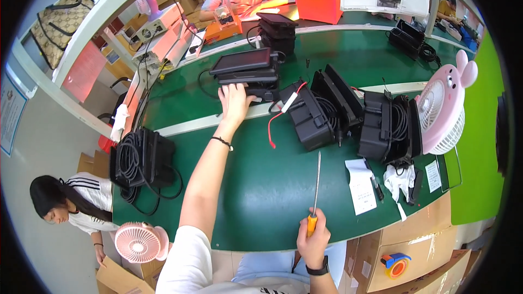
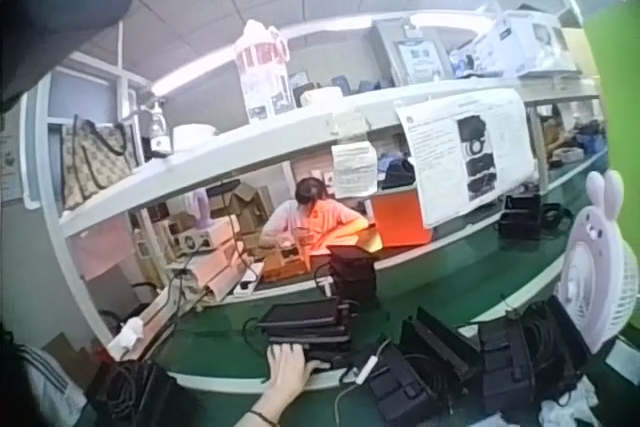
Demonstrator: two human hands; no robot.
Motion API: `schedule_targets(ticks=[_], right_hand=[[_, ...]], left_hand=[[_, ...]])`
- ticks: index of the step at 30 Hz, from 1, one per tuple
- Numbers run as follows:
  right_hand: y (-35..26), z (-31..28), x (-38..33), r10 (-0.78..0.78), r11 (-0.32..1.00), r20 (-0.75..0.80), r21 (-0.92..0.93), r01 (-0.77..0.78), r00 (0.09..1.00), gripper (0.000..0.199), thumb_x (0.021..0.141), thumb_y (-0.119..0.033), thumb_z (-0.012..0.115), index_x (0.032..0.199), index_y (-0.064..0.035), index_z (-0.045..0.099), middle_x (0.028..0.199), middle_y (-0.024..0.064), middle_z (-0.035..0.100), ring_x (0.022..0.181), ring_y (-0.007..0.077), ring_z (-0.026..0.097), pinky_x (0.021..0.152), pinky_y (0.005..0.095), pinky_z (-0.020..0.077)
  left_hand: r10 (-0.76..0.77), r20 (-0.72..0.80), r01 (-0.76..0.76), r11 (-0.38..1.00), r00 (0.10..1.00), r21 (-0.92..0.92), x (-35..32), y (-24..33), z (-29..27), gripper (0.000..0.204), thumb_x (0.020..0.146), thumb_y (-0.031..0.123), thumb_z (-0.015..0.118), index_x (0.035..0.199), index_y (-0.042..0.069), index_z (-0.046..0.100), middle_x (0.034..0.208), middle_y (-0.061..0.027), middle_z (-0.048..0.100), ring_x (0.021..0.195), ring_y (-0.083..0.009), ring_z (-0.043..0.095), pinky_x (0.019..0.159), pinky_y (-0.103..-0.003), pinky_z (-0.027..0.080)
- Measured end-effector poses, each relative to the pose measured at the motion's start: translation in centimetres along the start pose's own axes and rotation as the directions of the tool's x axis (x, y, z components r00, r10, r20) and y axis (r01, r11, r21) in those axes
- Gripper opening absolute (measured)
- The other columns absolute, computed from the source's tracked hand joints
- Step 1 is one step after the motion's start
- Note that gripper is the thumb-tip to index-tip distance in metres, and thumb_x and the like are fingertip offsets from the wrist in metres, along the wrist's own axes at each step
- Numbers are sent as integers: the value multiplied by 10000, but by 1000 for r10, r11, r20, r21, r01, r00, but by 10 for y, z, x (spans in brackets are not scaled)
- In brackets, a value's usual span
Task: Assembling components into black plastic housing units using a screwdriver on an assembly line.
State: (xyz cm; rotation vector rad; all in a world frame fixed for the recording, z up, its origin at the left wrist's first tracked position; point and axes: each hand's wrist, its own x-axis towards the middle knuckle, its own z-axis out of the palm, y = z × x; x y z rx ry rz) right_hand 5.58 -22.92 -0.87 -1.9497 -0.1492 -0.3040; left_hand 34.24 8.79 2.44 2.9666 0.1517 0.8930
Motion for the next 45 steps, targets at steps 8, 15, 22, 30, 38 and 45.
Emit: schedule_targets(ticks=[8,15,22,30,38,45], right_hand=[[-3,1,-2,-31,1000,-18,3,31,999,371,893,-12,597,1254,-18,512,792,205,652,682,394,669,605,423,527],[9,2,-9,19,996,-20,82,-17,1000,348,954,-77,582,1286,-17,496,922,170,679,712,308,676,648,374,533],[2,-21,-29,109,881,-10,465,-92,994,359,965,-28,499,1320,-40,446,1277,88,533,892,122,563,795,246,458],[9,-28,-50,86,920,-6,383,-77,996,550,891,-58,651,1371,-83,383,1178,51,495,971,122,516,851,236,446],[-10,-28,-42,258,791,136,539,-290,957,493,918,-68,612,1366,-131,415,1037,-15,526,712,21,485,524,169,398],[-18,-29,-38,292,798,136,511,-320,947,466,893,-67,657,1296,-112,427,1130,42,472,695,34,494,543,163,416]], left_hand=[[-165,-100,130,948,981,-290,-84,-25,-104,302,788,197,774,1013,31,660,1033,-161,597,999,-358,530,900,-437,448],[-92,-55,67,938,994,-341,-258,60,-181,318,808,215,766,1035,42,627,1018,-144,624,969,-362,545,885,-445,420],[10,128,32,946,992,-321,-372,118,-199,468,808,228,766,1195,-1,636,1158,-234,620,1049,-450,577,956,-538,415],[81,138,-21,920,987,-391,-350,126,-257,375,801,338,775,1074,92,703,957,-107,679,968,-294,635,857,-460,472],[74,-17,-75,920,997,-385,-304,108,-278,376,815,348,770,547,111,654,468,-73,536,421,-255,535,436,-356,397],[-79,-199,28,968,977,-249,-245,93,-271,512,817,341,776,467,70,517,450,-79,484,399,-251,490,400,-363,329]])
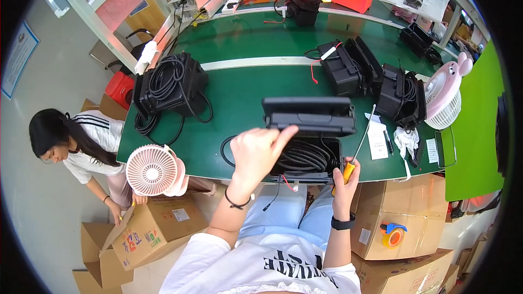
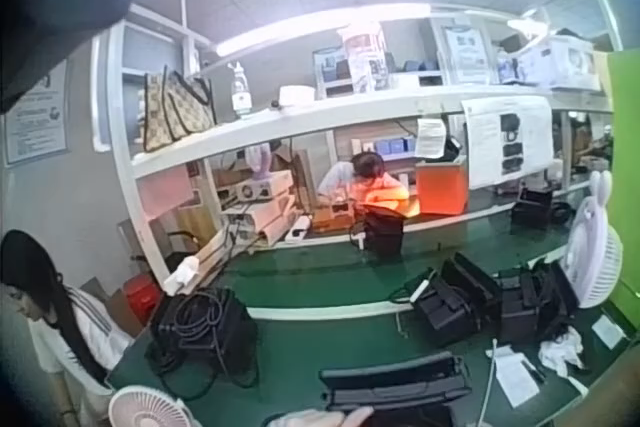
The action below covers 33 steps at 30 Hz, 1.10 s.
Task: Assembling components into black plastic housing units using a screwdriver on an assembly line.
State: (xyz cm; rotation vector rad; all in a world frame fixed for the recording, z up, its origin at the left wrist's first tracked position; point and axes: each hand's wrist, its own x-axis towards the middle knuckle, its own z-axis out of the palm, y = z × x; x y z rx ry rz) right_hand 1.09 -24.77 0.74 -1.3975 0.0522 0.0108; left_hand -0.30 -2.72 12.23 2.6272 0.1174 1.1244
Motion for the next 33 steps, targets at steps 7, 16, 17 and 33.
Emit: schedule_targets(ticks=[7,16,17,33], right_hand=[[9,1,1,-106,994,26,27,106,994,505,892,-28,607,1362,-72,426,1299,65,469,1196,147,451,1028,257,345],[12,-1,5,-59,993,44,103,54,997,518,859,-103,663,1315,-79,418,1441,192,455,1368,255,380,1153,369,231],[11,-1,5,-53,994,41,102,49,998,518,859,-103,663,1315,-79,418,1441,192,455,1368,255,380,1153,369,231],[10,0,3,-71,997,61,40,69,996,547,885,-111,619,1389,-65,412,1427,124,443,1334,201,379,1129,323,237]], left_hand=[[191,244,-58,884,951,-464,4,3,4,479,718,290,831,1119,87,663,1125,-107,657,1074,-327,612,936,-418,493],[292,60,-241,875,955,-421,-18,5,0,536,622,291,869,1092,112,684,994,-41,610,963,-266,576,902,-424,438],[235,-15,-226,912,972,-342,-17,4,-17,555,574,289,898,1056,116,684,1008,-42,608,951,-266,571,882,-422,444],[1,39,2,995,999,-95,-134,-73,7,546,740,171,824,1239,122,607,1193,-120,566,1072,-327,572,913,-447,459]])
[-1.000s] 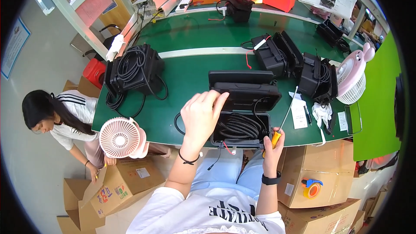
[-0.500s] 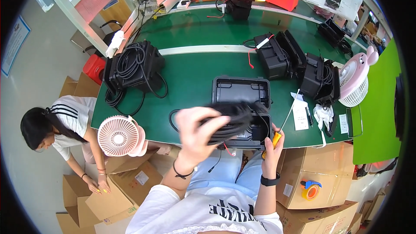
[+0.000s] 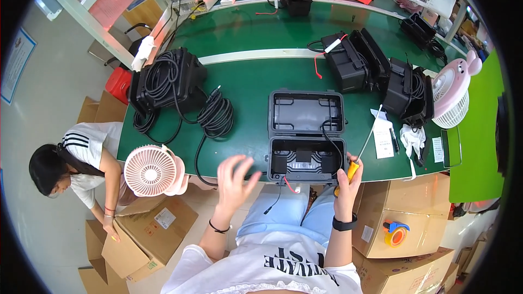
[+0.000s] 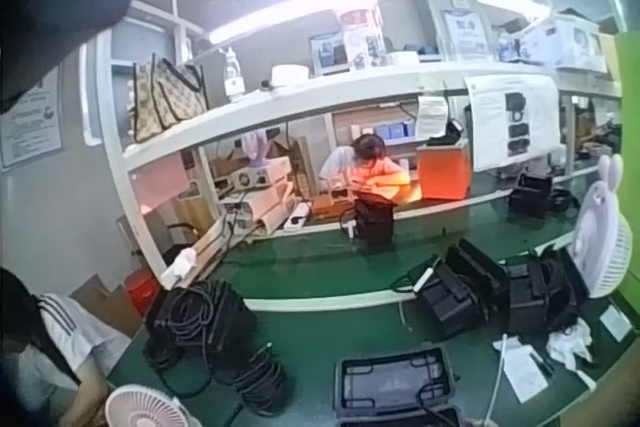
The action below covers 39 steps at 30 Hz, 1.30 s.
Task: Assembling components into black plastic housing units using a screwdriver on an assembly line.
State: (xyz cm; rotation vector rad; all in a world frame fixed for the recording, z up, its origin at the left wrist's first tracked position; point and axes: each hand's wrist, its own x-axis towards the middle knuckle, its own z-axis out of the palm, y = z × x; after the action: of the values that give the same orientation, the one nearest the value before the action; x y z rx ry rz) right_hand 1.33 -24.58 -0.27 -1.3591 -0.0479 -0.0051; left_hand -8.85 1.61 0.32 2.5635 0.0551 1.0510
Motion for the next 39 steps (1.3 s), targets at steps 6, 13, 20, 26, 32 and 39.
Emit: schedule_targets(ticks=[6,13,20,26,32,39], right_hand=[[0,2,-2,7,1000,-20,5,-7,1000,525,890,-78,596,1383,-61,415,1405,111,447,1314,189,391,1110,302,258],[0,4,-2,23,1000,-48,23,-22,999,514,912,-87,615,1383,-55,412,1351,72,461,1252,152,414,1073,275,275],[-22,12,4,130,990,-95,-34,-134,987,434,917,-113,657,1307,-153,471,1194,8,513,850,25,512,544,152,407],[-29,15,2,128,992,-76,-10,-129,989,436,914,-95,657,1304,-149,469,1194,8,525,861,27,515,573,147,414],[-20,9,-2,122,992,-78,19,-121,989,465,912,-73,661,1309,-130,426,1333,59,517,796,18,526,552,141,406],[-17,7,-11,133,989,-108,80,-124,985,456,910,-34,631,1324,-99,452,1269,42,486,1023,74,491,785,186,426]], left_hand=[[534,103,-543,816,839,198,-17,39,24,513,816,188,739,1263,417,637,1391,113,470,1314,-150,382,1112,-450,326],[538,58,-540,840,841,56,9,40,31,192,850,250,700,1022,332,682,1332,126,590,1275,-127,440,1082,-406,350],[308,-29,-288,847,951,-446,28,47,8,209,697,270,826,836,210,682,1033,84,718,900,-146,567,796,-291,405],[-183,59,165,645,981,-746,39,47,8,262,671,4,837,864,84,678,778,-6,682,656,-111,504,578,-245,384],[-279,183,333,821,943,-465,79,62,-12,188,807,62,770,987,94,728,819,0,655,602,-95,553,498,-255,400],[40,359,26,984,933,-179,95,77,2,182,813,137,743,993,118,722,946,-56,627,752,-280,669,657,-378,552]])
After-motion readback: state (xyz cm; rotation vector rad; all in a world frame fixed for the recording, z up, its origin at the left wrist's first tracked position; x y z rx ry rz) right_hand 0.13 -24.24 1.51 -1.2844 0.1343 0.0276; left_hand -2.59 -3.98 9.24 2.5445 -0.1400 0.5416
